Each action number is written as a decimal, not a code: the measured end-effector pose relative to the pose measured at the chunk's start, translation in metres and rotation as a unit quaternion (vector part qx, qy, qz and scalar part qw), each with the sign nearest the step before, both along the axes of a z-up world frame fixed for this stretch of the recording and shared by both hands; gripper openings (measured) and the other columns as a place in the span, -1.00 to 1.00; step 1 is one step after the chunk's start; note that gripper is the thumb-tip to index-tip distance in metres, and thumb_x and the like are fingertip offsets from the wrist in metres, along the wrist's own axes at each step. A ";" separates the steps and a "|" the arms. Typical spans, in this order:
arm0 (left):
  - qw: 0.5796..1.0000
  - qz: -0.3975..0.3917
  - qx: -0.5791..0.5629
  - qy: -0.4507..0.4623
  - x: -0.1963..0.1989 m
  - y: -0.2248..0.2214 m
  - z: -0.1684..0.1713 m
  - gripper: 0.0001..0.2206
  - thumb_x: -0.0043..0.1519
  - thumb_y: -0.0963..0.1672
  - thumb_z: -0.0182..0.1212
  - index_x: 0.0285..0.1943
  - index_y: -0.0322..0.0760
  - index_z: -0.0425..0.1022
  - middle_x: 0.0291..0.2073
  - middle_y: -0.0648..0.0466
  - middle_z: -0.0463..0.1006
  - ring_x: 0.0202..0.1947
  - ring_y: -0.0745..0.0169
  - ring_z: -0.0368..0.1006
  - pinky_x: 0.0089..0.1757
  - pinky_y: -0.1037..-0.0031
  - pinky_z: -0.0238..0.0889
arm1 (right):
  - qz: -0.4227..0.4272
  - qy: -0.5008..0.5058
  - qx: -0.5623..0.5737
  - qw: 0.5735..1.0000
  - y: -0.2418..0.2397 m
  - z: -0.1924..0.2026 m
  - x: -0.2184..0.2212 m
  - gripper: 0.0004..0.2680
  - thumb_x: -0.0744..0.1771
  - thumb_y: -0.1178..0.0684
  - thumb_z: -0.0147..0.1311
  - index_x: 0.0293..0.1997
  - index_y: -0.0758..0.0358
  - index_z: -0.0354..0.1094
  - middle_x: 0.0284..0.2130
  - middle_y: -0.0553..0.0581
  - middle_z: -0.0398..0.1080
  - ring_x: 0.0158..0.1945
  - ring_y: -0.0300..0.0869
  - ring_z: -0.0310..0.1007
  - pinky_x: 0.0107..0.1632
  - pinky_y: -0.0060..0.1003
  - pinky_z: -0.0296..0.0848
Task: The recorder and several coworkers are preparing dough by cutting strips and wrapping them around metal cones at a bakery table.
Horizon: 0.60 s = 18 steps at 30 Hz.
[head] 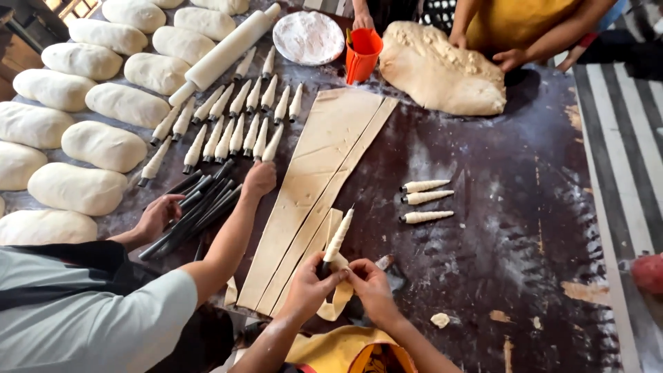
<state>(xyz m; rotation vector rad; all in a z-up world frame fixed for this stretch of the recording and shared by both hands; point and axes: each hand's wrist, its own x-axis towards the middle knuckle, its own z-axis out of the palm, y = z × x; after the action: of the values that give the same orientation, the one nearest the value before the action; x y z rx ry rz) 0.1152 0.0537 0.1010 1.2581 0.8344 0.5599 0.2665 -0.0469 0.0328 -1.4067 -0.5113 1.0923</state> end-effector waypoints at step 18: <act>0.983 -0.067 0.098 0.140 -0.001 0.003 0.042 -0.75 0.15 -0.14 0.42 -0.05 -0.34 0.55 -0.51 0.08 0.54 -0.47 0.38 0.40 -0.36 0.47 0.31 | -0.006 0.052 -0.003 0.999 -0.010 0.024 0.001 -0.80 0.35 0.06 0.15 -0.04 0.42 0.49 -0.30 0.07 0.54 -0.25 -0.27 0.54 -0.17 -0.29 0.60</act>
<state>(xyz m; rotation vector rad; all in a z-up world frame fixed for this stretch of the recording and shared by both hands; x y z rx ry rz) 0.1144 0.0563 0.1425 1.5871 0.9347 0.3676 0.2680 -0.0570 0.0563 -1.3494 -0.4241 1.1514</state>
